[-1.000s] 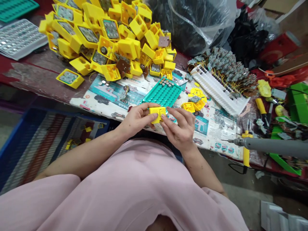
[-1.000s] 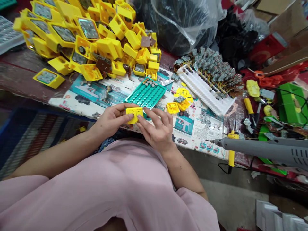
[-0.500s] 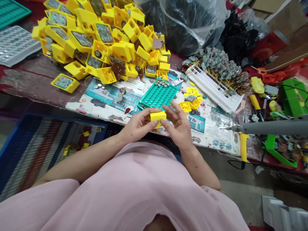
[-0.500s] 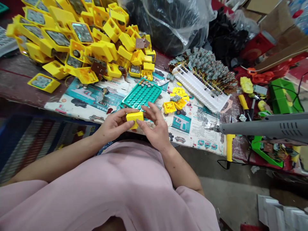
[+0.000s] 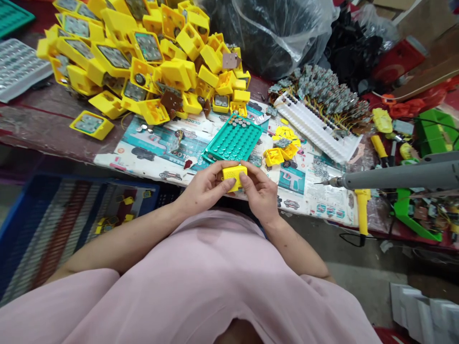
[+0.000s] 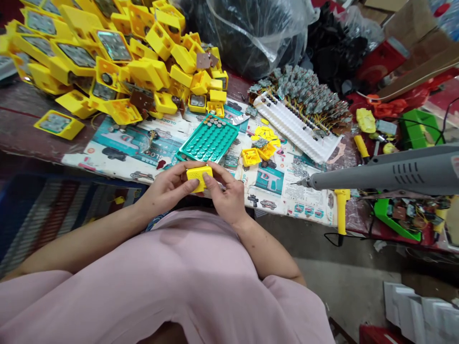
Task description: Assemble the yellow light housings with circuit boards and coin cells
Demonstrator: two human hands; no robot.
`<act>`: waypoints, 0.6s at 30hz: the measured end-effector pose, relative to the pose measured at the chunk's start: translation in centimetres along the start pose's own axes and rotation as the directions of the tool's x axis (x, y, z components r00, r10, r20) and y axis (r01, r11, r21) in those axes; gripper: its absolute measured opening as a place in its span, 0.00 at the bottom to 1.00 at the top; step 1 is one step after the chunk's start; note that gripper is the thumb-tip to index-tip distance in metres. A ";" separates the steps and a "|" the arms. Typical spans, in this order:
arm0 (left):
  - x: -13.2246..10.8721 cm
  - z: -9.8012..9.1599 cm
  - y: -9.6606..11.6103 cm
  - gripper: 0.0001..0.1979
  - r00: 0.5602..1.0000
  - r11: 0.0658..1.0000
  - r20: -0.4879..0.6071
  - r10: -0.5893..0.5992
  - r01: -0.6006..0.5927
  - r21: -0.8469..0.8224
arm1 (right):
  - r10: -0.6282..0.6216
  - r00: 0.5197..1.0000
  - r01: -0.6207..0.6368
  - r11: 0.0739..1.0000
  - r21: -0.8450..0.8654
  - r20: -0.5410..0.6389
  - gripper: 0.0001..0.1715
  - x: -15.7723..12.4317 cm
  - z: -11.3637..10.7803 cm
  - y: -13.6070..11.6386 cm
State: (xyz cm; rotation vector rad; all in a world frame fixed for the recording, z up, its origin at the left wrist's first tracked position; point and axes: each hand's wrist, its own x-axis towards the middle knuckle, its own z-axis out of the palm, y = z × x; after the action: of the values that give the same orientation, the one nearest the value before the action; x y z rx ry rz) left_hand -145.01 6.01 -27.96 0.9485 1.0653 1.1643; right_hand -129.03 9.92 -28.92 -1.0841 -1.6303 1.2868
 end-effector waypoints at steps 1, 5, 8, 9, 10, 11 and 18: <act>0.1 0.1 0.1 0.27 1.000 0.999 0.003 -0.020 0.020 -0.031 | 0.023 1.000 -0.024 0.999 0.029 0.015 0.24 0.0 0.0 0.0; 0.3 0.5 0.2 0.29 0.999 0.996 -0.006 -0.048 0.047 -0.078 | 0.061 0.997 -0.065 0.994 0.092 0.045 0.30 -0.2 0.0 -0.2; 0.2 0.9 -0.1 0.29 0.999 0.996 -0.016 -0.036 0.034 -0.086 | 0.066 0.998 -0.068 0.991 0.116 0.020 0.31 -0.3 0.1 -0.3; 0.1 1.0 -0.2 0.29 0.999 0.996 -0.017 -0.029 0.028 -0.079 | 0.064 0.998 -0.065 0.990 0.122 0.008 0.31 -0.3 0.1 -0.3; 0.1 1.2 -0.3 0.29 1.000 0.998 -0.018 -0.022 0.020 -0.066 | 0.061 0.998 -0.060 0.990 0.125 -0.003 0.31 -0.3 0.2 -0.2; 0.0 1.3 -0.4 0.28 1.000 0.999 -0.022 -0.012 0.011 -0.048 | 0.059 0.998 -0.058 0.990 0.128 -0.009 0.30 -0.4 0.3 -0.1; 0.4 0.2 -0.4 0.28 0.995 0.993 -0.008 -0.101 0.100 -0.063 | -0.080 0.994 0.082 0.996 -0.023 0.073 0.30 -0.6 -0.4 1.0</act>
State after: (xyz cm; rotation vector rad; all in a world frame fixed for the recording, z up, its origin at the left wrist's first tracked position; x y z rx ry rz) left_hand -144.66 6.30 -28.34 0.8306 1.0677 1.1149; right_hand -128.30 9.65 -29.83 -0.9873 -1.7312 1.2675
